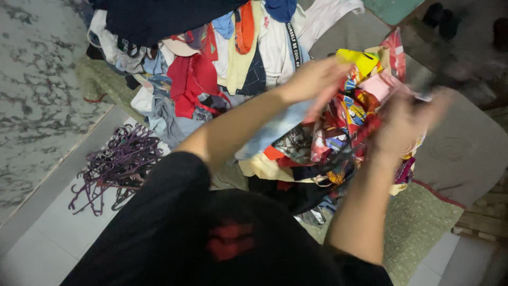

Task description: The person sorts a large pile of clothes on a bed, repeatedly picking up garments, removing them from hangers, and placing the hangers aside. The person handles shirts, pants, and patterned tops, separating them from hangers and stacking the clothes into smaller piles.

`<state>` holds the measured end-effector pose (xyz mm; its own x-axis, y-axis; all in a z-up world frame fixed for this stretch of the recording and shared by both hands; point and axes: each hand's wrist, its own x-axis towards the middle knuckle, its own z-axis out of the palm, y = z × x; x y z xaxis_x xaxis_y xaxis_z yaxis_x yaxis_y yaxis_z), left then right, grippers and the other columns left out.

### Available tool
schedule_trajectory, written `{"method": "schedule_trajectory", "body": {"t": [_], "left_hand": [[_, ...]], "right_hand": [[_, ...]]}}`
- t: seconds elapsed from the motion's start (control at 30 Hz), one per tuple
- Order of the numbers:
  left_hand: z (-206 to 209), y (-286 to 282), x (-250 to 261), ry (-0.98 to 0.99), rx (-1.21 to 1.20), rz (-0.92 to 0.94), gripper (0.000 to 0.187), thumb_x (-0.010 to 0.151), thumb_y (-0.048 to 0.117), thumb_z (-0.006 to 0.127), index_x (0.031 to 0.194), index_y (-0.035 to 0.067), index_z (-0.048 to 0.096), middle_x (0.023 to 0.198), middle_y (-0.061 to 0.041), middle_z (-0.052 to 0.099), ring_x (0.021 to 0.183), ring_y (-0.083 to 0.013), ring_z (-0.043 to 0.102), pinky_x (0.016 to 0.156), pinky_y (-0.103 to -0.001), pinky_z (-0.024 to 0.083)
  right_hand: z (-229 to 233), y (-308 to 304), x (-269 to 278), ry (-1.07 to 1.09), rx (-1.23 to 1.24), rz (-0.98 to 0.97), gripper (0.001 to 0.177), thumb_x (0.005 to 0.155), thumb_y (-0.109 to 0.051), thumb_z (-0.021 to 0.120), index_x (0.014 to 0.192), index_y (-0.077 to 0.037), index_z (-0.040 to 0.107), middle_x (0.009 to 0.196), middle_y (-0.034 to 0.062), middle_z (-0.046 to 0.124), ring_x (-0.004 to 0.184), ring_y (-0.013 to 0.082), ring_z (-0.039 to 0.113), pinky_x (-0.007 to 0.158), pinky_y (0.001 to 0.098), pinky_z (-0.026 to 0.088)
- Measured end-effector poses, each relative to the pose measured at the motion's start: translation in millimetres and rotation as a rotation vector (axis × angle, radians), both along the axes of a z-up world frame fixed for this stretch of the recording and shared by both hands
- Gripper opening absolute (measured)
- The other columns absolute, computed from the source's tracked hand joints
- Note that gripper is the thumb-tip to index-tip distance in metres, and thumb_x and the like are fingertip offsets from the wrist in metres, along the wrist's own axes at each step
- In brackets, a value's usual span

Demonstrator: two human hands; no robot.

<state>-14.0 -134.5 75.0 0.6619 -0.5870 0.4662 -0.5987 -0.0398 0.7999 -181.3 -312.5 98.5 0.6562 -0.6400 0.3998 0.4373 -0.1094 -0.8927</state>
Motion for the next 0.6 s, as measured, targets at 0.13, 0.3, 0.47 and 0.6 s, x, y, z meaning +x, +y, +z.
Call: {"method": "schedule_trajectory", "body": {"t": [0.13,0.3,0.47,0.6], "left_hand": [[60.2,-133.0,1.1,0.186,-0.191,-0.151,0.041,0.108,0.039,0.052,0.134,0.009,0.06,0.105,-0.01,0.078,0.095,-0.0182,0.084,0.079,-0.03,0.06],[30.3,-194.3,-36.2,-0.441,-0.339,-0.256,0.046,0.112,0.027,0.058,0.152,0.01,0.043,0.149,-0.016,0.056,0.137,-0.0295,0.058,0.115,-0.038,0.046],[-41.2,-88.2,-33.1,0.0,-0.111,-0.347,0.053,0.101,0.013,0.065,0.151,0.009,0.047,0.149,-0.018,0.06,0.134,-0.0292,0.063,0.111,-0.039,0.051],[-28.8,28.4,-27.2,-0.054,0.198,0.14,0.056,0.101,0.029,0.067,0.143,-0.002,0.047,0.139,-0.026,0.056,0.133,-0.0386,0.053,0.113,-0.045,0.04]], "right_hand": [[33.5,-34.3,-57.7,-0.185,-0.192,-0.254,0.073,0.112,0.015,0.06,0.169,-0.003,0.019,0.105,0.0105,0.055,0.077,0.015,0.047,0.067,0.0279,0.041],[48.8,-30.4,-92.7,-0.148,-0.478,-0.467,0.071,0.107,0.009,0.063,0.164,-0.003,0.024,0.116,0.0094,0.055,0.086,0.0149,0.049,0.074,0.0275,0.044],[54.4,10.8,-73.2,0.222,-0.479,-0.417,0.073,0.093,-0.006,0.08,0.152,0.003,0.037,0.144,0.0065,0.055,0.079,0.0093,0.045,0.071,0.0222,0.046],[34.0,57.8,-14.8,0.224,-0.246,0.084,0.045,0.101,-0.007,0.08,0.135,0.005,0.055,0.11,0.0053,0.064,0.089,0.0097,0.064,0.077,0.0255,0.057]]}}
